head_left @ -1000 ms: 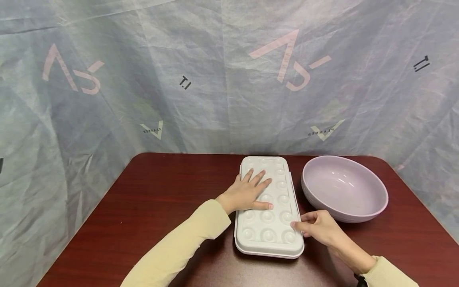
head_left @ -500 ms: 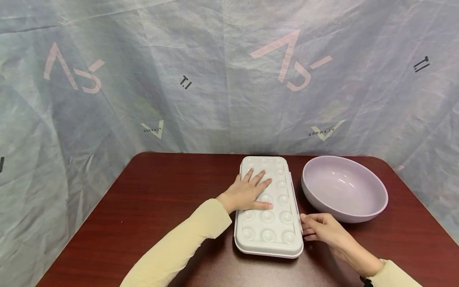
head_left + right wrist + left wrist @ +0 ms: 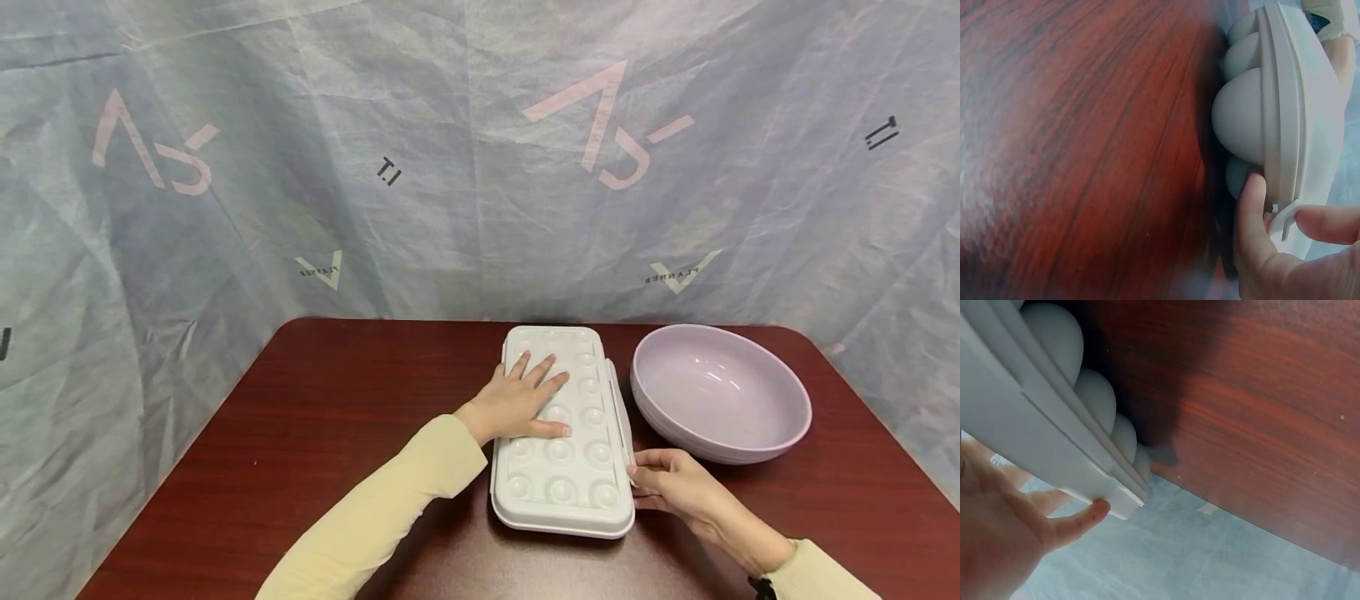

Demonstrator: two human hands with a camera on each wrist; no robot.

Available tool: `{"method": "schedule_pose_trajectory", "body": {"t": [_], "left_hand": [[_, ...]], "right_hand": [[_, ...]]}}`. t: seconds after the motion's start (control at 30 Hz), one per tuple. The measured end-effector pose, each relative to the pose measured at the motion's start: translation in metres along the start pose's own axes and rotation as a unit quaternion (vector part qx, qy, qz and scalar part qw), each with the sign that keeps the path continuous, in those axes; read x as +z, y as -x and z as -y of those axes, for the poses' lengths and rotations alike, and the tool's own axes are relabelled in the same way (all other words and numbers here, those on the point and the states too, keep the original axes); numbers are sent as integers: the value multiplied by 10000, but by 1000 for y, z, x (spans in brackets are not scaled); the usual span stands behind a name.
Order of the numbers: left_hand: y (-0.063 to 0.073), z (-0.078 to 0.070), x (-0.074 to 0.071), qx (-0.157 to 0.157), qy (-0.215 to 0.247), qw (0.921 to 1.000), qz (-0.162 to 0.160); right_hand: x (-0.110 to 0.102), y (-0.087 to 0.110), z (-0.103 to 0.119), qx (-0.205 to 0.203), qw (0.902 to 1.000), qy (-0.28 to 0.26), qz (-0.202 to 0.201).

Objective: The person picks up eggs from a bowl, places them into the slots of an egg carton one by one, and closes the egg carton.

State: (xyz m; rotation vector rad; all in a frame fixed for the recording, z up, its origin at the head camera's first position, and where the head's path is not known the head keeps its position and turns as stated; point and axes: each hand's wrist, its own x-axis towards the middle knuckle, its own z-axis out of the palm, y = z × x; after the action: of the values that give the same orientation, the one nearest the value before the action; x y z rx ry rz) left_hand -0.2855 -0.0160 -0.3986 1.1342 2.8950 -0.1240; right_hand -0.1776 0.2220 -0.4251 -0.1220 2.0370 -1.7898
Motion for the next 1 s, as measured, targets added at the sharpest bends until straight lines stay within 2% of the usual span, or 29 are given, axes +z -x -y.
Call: {"method": "schedule_pose_trajectory", "body": {"t": [0.3,0.37,0.5,0.57,0.7,1.0], "left_hand": [[1,-3,-3,-31,32,10000,45],[1,-4,-3,-24,25,10000,61],[1,-3,-3,-61,-12,10000,67],[1,-3,-2,-66,-13,10000,57],[2,-3,-2,-68,-9,10000,30],[1,-3,-1,-39,44,10000,61]], "right_hand": [[3,-1,2,65,9998,145,143],[3,0,2,97,9996,258,-114],[6,-1,2,24,9943,528,-927],[8,0,3,-106,9910,709,-1128],[11,1,8,-368,9871,1218,-973],[14,0,20,-13,9793,1827,-869]]}}
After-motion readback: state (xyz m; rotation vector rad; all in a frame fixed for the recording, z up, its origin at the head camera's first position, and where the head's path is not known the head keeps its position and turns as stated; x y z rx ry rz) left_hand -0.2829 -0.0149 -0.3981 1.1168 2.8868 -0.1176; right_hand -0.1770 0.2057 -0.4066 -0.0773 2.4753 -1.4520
